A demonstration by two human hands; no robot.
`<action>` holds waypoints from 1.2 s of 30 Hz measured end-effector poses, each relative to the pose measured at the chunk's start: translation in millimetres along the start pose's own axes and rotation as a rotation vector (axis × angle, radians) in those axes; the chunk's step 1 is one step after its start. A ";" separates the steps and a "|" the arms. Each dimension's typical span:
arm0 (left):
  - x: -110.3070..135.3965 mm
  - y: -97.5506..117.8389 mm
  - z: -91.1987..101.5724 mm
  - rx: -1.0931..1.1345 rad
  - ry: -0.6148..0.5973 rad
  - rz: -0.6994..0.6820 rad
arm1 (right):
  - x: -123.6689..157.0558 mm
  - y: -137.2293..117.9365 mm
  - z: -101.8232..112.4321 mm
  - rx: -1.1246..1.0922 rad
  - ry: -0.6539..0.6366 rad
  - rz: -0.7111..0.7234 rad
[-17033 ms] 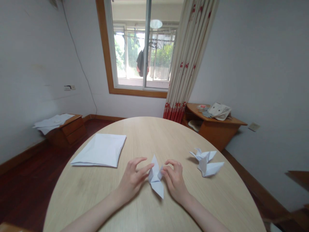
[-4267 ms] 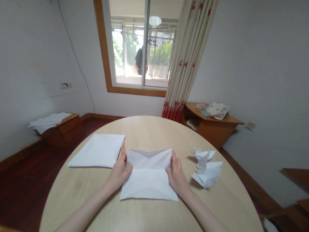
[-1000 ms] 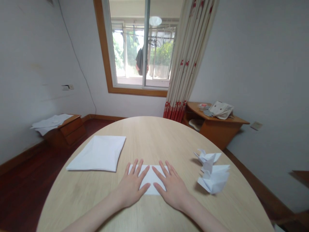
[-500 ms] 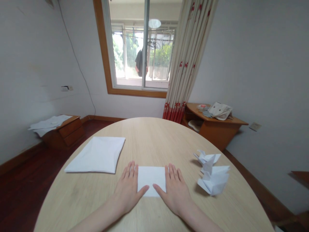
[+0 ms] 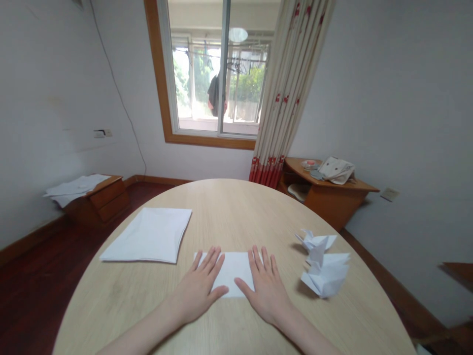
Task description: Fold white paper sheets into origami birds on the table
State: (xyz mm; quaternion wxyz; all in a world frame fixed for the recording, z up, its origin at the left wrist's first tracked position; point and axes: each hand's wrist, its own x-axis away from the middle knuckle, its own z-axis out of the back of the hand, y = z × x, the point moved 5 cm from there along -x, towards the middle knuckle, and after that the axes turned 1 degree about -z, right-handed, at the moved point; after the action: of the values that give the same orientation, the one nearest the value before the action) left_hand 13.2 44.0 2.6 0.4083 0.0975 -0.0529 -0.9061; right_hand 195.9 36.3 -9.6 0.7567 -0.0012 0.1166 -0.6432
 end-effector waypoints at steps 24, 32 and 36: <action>1.3 -0.3 34.6 0.233 -0.114 -0.030 | 6.1 -18.3 30.2 -0.290 0.032 0.362; 3.5 0.9 42.0 0.224 -0.051 -0.042 | 8.3 -19.5 36.2 -0.316 0.107 0.376; 4.6 10.7 50.2 0.158 0.007 -0.136 | 9.2 -18.7 38.3 -0.331 0.148 0.364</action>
State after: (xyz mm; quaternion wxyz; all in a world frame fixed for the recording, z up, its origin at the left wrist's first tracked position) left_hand 6.9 34.3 52.8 0.3373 0.1359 -0.1161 -0.9243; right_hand 185.9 18.5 28.9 0.8391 -0.0571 0.2735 -0.4668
